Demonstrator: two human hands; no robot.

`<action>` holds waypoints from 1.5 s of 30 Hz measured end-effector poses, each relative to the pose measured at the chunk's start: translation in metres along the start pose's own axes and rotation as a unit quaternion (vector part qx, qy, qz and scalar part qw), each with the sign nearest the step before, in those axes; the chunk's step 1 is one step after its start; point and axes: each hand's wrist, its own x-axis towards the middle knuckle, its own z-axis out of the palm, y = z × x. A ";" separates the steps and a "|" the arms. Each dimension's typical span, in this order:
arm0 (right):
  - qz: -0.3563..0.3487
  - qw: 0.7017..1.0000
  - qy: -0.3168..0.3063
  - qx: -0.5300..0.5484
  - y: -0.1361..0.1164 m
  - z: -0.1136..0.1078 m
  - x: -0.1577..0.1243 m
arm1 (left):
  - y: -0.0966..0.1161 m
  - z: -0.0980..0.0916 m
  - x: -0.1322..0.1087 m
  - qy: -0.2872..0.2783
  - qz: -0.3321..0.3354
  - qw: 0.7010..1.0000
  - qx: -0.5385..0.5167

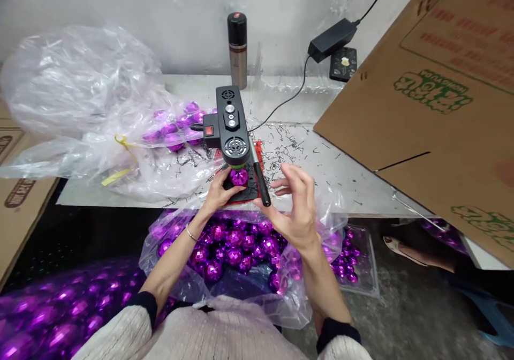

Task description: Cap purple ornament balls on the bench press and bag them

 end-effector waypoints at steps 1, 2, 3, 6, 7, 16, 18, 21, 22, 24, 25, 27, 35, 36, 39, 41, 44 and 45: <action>-0.039 0.999 0.012 0.012 0.001 0.005 0.006 | 0.000 0.000 -0.001 -0.002 0.002 1.000 0.000; -0.072 0.997 0.017 0.021 0.001 0.011 0.012 | 0.000 0.000 -0.002 -0.003 0.003 1.000 0.001; -0.096 0.995 0.018 0.030 0.001 0.017 0.017 | 0.000 0.000 -0.002 -0.005 0.005 1.000 0.002; -0.109 0.992 0.032 0.059 0.001 0.038 0.023 | 0.000 0.000 -0.004 -0.004 0.007 1.000 0.004; -0.102 0.991 0.048 0.065 0.001 0.045 0.022 | 0.000 0.001 -0.004 -0.003 0.009 1.000 0.005; -0.060 0.993 0.095 0.048 0.024 0.080 -0.017 | 0.004 -0.001 -0.005 -0.006 0.003 1.000 -0.009; -0.059 0.992 0.105 0.050 0.028 0.082 -0.020 | 0.004 -0.001 -0.004 -0.008 0.002 1.000 -0.011; -0.065 0.990 0.117 0.039 0.032 0.086 -0.021 | 0.004 -0.001 -0.004 -0.007 0.004 1.000 -0.010; -0.069 0.990 0.119 0.031 0.032 0.087 -0.021 | 0.004 -0.001 -0.004 -0.006 0.006 1.000 -0.010; -0.083 0.989 0.122 0.018 0.034 0.088 -0.020 | 0.004 -0.001 -0.004 -0.005 0.010 1.000 -0.012; -0.091 0.988 0.123 0.019 0.034 0.088 -0.020 | 0.004 -0.001 -0.004 -0.005 0.009 1.000 -0.013; -0.106 0.986 0.125 0.030 0.036 0.088 -0.020 | 0.004 -0.001 -0.004 -0.006 0.006 1.000 -0.014; -0.130 0.989 0.076 -0.013 0.045 0.091 -0.023 | 0.001 0.001 -0.002 -0.001 0.008 1.000 -0.028; -0.150 0.986 0.076 -0.005 0.044 0.091 -0.021 | 0.001 0.002 -0.001 -0.001 0.010 1.000 -0.030; -0.149 0.983 0.103 0.024 0.032 0.084 -0.009 | 0.001 0.003 0.003 -0.001 0.012 0.999 -0.033; -0.092 0.989 0.107 0.034 0.019 0.074 0.002 | 0.003 0.003 0.000 0.007 0.011 0.999 -0.030; -0.014 0.995 0.076 0.060 0.000 0.058 0.018 | 0.009 -0.003 -0.019 0.023 0.024 0.999 -0.009; -0.007 0.995 0.065 0.069 -0.004 0.054 0.022 | 0.012 -0.006 -0.029 0.020 0.037 0.999 0.004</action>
